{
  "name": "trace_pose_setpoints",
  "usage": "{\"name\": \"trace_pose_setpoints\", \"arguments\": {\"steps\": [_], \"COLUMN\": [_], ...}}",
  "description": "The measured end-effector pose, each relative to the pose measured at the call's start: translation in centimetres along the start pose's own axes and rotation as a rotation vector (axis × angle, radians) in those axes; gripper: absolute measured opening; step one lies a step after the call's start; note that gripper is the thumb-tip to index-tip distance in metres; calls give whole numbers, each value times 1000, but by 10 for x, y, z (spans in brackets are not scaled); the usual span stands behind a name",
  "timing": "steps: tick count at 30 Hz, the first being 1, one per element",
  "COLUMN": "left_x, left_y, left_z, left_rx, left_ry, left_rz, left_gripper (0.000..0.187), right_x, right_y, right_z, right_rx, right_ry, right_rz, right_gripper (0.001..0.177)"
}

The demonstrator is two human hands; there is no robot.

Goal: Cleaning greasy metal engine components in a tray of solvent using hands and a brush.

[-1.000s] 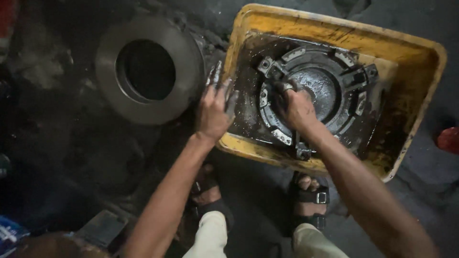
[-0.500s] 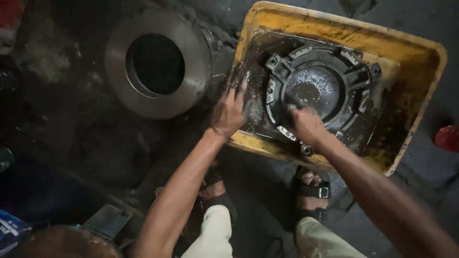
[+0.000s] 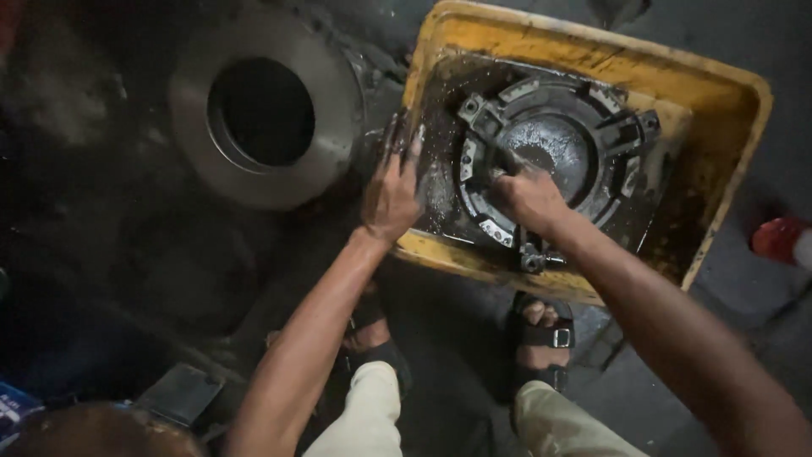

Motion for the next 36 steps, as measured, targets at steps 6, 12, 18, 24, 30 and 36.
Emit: {"name": "trace_pose_setpoints", "arguments": {"steps": [6,12,18,24,30,36], "left_x": [5,-1,-1,1,8,12], "left_y": [-2,20,17,9,-2,-13], "left_z": [3,-12,-14,-15,5,8], "left_rx": [8,-78,-99,-141,-125,-13], "left_ry": [56,-121,-153,-132,-96,-42], "left_rz": [79,-116,-113,-109,-81,-19], "left_gripper": [63,65,69,69,68,70], "right_x": [12,60,41,6,70,67], "right_y": [12,-19,3,-46,-8,-34], "right_z": [15,-13,14,-14,-5,-27], "right_rx": [-42,77,-132,-45,60,138], "right_ry": [-72,-27,-316,-209,-52,-95], "right_rz": [73,245,251,115,106,72], "right_gripper": [26,22,28,25,43,27]}}
Point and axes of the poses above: each hand's wrist, its own x-axis away from the middle knuckle, its own y-axis out of the back of the hand, z = x × y, the point moved 6 cm from there along -x, towards the middle knuckle, and after that the axes turned 11 degrees about -y, right-handed, at the moved point
